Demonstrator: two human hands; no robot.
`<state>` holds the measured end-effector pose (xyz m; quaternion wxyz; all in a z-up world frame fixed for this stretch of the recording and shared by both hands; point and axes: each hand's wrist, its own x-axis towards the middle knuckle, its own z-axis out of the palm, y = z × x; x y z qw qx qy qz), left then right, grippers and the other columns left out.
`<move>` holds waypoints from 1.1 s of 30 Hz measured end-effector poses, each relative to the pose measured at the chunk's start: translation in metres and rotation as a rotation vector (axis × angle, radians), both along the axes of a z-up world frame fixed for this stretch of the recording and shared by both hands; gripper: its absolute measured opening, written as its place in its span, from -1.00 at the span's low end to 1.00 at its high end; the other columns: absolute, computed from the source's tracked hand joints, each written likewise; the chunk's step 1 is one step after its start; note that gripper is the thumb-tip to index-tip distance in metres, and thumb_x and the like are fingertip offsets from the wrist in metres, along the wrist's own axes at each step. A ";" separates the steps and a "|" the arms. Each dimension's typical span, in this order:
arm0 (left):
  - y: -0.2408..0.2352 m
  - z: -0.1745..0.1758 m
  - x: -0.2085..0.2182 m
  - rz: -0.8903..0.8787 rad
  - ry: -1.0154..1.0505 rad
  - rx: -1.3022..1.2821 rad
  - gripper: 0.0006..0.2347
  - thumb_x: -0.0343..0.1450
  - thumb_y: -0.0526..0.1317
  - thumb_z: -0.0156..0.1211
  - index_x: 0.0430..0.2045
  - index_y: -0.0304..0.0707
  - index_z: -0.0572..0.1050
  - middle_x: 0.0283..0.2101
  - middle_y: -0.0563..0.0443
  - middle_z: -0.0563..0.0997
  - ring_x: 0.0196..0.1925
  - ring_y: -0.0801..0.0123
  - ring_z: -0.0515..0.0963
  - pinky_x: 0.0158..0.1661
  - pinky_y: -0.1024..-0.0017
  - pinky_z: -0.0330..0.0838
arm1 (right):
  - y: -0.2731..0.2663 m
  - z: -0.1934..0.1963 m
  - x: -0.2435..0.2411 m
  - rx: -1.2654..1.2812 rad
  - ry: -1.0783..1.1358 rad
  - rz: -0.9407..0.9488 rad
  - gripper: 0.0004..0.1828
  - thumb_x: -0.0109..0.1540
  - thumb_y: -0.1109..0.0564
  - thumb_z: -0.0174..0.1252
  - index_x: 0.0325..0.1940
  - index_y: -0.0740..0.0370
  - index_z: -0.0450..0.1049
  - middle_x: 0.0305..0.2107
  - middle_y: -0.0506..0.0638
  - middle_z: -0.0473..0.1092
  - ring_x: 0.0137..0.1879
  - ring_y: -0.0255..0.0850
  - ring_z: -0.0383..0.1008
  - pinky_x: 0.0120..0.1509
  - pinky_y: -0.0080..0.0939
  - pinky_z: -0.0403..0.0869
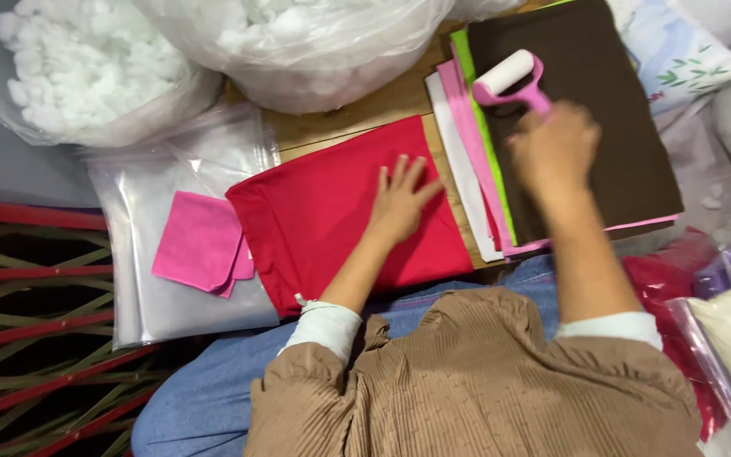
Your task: The person uses a pink lint roller to clean a red fabric piece on a wooden board. They then fold the fabric into a pouch shape and stuff it with white cotton batting by hand.
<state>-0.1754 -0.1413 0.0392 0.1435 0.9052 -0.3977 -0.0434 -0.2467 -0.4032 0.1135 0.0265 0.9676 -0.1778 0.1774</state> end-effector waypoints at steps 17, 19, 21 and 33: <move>0.044 0.154 0.001 -0.280 -0.712 -0.110 -0.89 0.24 -0.31 0.09 -0.53 0.02 0.53 -0.56 0.07 0.60 -0.37 0.16 0.63 -0.20 0.01 0.54 | 0.074 0.043 -0.057 0.425 0.497 0.192 -0.65 0.26 -0.09 0.09 0.04 0.00 0.60 -0.30 0.25 0.60 -0.02 0.22 0.63 0.00 0.21 0.55; 0.077 0.147 0.032 -0.259 -0.823 -0.119 -0.94 0.28 -0.29 0.20 -0.55 -0.01 0.54 -0.53 0.06 0.58 -0.25 0.16 0.59 0.09 -0.09 0.27 | 0.057 0.070 -0.073 0.462 0.343 0.224 -0.76 0.29 0.00 0.08 -0.03 0.06 0.52 -0.34 0.29 0.57 -0.07 0.29 0.61 -0.04 0.26 0.51; 0.105 0.166 0.040 -0.235 -0.940 -0.123 -0.92 0.32 -0.27 0.32 -0.57 -0.04 0.54 -0.50 0.04 0.57 -0.14 0.16 0.55 0.38 -0.19 -0.01 | 0.044 0.094 -0.086 0.496 0.184 0.262 -0.87 0.31 0.09 0.07 -0.10 0.11 0.44 -0.38 0.34 0.54 -0.11 0.36 0.59 -0.08 0.31 0.48; 0.221 0.355 -0.096 0.263 -0.972 -0.194 -0.88 0.49 -0.32 0.58 -0.19 -0.18 0.69 -0.01 0.08 0.61 0.30 0.01 0.49 0.51 -0.18 -0.25 | 0.055 0.248 -0.165 0.545 -0.106 0.682 -0.60 0.24 0.33 0.23 0.17 0.20 0.59 -0.35 0.01 0.42 -0.47 -0.20 0.28 -0.35 -0.23 0.27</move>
